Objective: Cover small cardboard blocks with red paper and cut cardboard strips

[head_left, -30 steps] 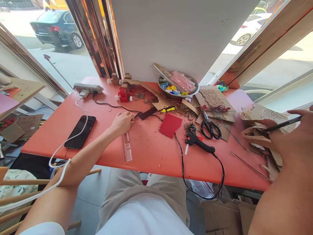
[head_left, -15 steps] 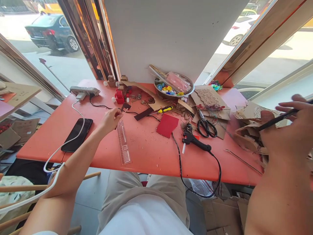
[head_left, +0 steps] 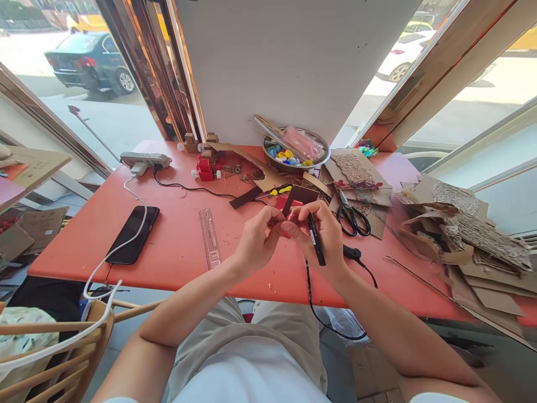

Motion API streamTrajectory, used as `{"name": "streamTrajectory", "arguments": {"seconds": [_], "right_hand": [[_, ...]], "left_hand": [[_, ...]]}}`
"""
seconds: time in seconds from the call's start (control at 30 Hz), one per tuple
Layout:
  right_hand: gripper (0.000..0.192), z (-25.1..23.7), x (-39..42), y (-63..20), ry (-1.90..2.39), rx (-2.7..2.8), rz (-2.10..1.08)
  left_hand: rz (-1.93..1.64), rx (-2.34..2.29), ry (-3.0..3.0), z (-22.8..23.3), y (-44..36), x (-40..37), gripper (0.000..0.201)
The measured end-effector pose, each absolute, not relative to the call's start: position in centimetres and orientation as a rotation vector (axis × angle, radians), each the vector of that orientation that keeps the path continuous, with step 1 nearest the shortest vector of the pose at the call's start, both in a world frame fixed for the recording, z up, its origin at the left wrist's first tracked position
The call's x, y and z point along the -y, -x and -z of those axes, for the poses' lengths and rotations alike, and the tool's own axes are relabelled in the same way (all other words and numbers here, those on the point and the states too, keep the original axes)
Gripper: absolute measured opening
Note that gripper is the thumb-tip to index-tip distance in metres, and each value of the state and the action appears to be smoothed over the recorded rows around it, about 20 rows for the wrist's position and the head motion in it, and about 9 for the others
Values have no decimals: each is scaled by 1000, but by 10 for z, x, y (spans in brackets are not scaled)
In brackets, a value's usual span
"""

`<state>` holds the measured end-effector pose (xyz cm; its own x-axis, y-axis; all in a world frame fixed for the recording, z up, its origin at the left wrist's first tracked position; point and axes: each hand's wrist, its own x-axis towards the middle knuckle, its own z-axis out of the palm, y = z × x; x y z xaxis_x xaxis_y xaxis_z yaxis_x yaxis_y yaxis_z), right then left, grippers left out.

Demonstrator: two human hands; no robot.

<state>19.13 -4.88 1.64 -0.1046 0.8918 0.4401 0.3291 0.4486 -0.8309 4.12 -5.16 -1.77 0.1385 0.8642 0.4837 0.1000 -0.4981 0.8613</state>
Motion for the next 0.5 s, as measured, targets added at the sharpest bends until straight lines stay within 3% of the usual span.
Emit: {"name": "streamTrajectory", "arguments": {"seconds": [0.17,0.37,0.5], "right_hand": [[49,-13,48,-203,1130,1576,-524],[46,-15,34,-218,1190,1504,-416],[29,-32,6,-265,1321,1511,-40]], "left_hand": [[-1417,-881,-1683,28,-57,46,12],[-1138,-861,-1673,29,-59,37,27],[-923,-923,-2019,25,-39,49,28]]}}
